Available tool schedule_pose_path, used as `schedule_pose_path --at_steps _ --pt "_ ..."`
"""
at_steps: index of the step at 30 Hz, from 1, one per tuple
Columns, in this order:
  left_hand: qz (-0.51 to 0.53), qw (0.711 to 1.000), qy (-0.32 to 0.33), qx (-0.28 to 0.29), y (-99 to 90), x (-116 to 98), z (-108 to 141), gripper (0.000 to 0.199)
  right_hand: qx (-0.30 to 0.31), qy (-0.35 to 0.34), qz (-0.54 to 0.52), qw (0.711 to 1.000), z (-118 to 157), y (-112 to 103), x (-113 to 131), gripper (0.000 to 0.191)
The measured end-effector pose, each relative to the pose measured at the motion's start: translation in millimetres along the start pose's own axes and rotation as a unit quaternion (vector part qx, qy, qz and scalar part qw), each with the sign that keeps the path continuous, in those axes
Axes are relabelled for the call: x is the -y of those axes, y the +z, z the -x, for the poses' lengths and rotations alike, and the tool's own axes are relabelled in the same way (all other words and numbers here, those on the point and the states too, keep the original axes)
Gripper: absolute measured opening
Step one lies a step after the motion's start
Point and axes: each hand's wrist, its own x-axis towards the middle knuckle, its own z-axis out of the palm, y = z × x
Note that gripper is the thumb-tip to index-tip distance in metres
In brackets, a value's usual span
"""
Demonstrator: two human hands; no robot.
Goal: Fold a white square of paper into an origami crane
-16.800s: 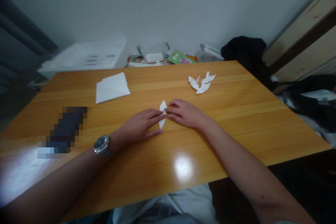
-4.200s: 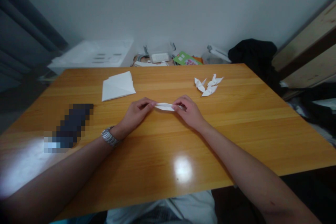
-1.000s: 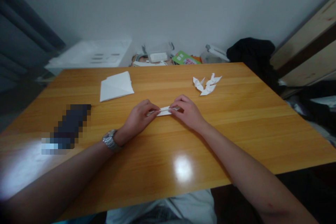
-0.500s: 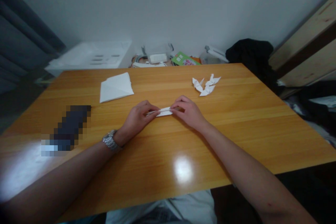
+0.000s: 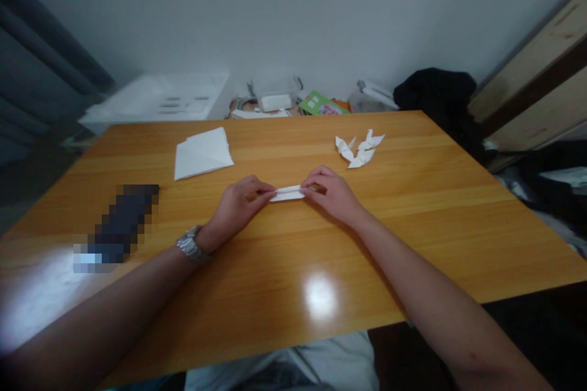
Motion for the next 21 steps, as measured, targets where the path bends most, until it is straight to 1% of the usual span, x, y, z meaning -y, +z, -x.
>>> schedule_pose_path --at_steps 6,8,11,13,15,17,21 --pt "-0.028 0.999 0.032 0.015 1.9 -0.2 1.0 0.019 0.013 0.012 -0.015 1.000 1.0 2.5 0.2 0.011" --pt "-0.031 0.997 0.061 0.026 2.8 -1.3 2.0 0.020 0.021 0.021 -0.023 0.999 1.3 3.4 2.3 0.010" --pt "-0.050 0.991 0.115 0.055 5.1 -0.8 3.6 0.017 0.036 0.037 -0.029 0.998 1.9 4.4 5.2 0.009" --pt "-0.062 0.986 0.136 0.071 6.4 0.3 4.4 0.017 0.044 0.046 -0.035 0.997 2.3 5.0 6.2 0.009" --pt "-0.061 0.985 0.135 0.084 6.8 0.8 4.6 0.016 0.054 0.051 -0.043 0.996 2.6 5.7 6.7 0.009" --pt "-0.046 0.987 0.120 0.098 6.1 0.1 4.4 0.015 0.065 0.062 -0.048 0.995 3.0 6.5 7.2 0.009" --pt "-0.012 0.991 0.088 0.104 4.4 -3.2 4.0 0.013 0.090 0.091 -0.058 0.990 3.9 7.9 10.9 0.012"
